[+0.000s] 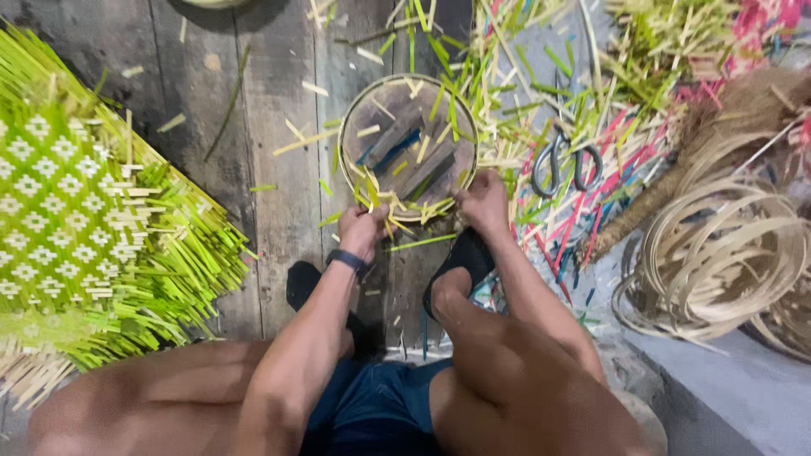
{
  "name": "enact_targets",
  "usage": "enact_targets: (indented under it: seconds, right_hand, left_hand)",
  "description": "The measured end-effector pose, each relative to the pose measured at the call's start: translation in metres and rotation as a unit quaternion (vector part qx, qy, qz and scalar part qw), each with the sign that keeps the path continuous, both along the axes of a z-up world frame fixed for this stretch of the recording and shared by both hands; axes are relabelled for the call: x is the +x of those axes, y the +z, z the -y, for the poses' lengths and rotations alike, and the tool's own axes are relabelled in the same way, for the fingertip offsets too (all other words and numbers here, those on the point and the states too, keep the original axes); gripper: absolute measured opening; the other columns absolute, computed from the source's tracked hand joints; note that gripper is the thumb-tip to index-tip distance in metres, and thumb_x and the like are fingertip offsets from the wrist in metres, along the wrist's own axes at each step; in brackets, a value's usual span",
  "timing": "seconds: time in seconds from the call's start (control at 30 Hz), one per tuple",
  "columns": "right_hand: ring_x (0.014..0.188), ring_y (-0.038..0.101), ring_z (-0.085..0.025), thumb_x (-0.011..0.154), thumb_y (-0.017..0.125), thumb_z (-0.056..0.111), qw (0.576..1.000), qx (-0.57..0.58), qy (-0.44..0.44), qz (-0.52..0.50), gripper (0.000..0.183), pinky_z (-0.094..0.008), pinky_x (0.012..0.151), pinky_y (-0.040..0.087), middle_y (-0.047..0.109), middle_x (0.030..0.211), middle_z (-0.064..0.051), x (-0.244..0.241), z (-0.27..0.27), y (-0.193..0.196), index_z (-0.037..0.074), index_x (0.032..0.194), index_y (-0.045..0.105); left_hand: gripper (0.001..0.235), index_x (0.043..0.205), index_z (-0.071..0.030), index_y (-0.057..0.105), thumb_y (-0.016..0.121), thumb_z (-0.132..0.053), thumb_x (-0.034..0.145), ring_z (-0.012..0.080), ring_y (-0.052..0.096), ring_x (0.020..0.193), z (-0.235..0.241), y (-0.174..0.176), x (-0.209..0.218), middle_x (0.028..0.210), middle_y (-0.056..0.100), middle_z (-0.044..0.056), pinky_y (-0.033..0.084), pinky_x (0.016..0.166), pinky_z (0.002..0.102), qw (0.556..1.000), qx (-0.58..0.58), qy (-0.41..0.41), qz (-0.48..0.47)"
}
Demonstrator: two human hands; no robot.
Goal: The person sits on the floor and uses shears to trim the excess woven material from the edges of a round basket. They repeatedly flip the basket to trim all sides and place the finished basket aside.
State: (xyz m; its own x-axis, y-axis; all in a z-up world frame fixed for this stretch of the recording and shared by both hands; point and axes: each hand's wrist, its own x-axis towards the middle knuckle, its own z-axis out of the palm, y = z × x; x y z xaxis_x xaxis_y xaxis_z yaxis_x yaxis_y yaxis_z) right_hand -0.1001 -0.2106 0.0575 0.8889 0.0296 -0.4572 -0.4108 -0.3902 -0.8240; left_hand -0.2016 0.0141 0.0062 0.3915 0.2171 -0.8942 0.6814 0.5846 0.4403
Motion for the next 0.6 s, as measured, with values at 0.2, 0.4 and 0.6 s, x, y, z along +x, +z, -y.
enact_targets:
  seconds: [0.2, 0.4, 0.6]
  right_hand:
    - [0.139, 0.037, -0.047, 0.045, 0.099, 0.036, 0.814, -0.189, 0.416, 0.36, 0.125, -0.055, 0.115, 0.03, 0.041, 0.15, -0.028, 0.084, -0.045, 0.094, -0.002, 0.149, 0.04]
    - [0.126, 0.053, -0.038, 0.051, 0.099, 0.043, 0.917, -0.106, 0.317, 0.218, 0.112, -0.046, 0.11, 0.043, 0.055, 0.132, -0.023, 0.125, -0.069, 0.129, 0.0, 0.139, 0.046]
    - [0.11, 0.069, -0.022, 0.07, 0.09, 0.026, 0.989, 0.093, 0.042, 0.105, 0.074, -0.034, 0.099, 0.054, 0.07, 0.121, -0.013, 0.056, -0.038, 0.039, -0.001, 0.131, 0.056]
  left_hand:
    - [0.042, 0.113, 0.006, 0.067, 0.082, -0.006, 0.075, 0.0231, 0.068, 0.079, -0.018, 0.066, 0.029, 0.099, 0.073, 0.014, 0.055, 0.069, 0.036, 0.976, 0.158, -0.117, 0.093]
    - [0.072, 0.15, 0.0, 0.044, 0.073, -0.035, 0.095, 0.0311, 0.053, 0.134, -0.013, 0.15, 0.07, 0.144, 0.055, 0.022, 0.042, 0.113, 0.04, 0.851, 0.296, -0.153, 0.405]
    - [0.058, 0.158, -0.014, 0.047, 0.042, -0.053, 0.115, 0.0322, 0.059, 0.138, 0.007, 0.182, 0.091, 0.147, 0.065, 0.022, 0.045, 0.118, 0.04, 0.731, 0.478, -0.291, 0.39]
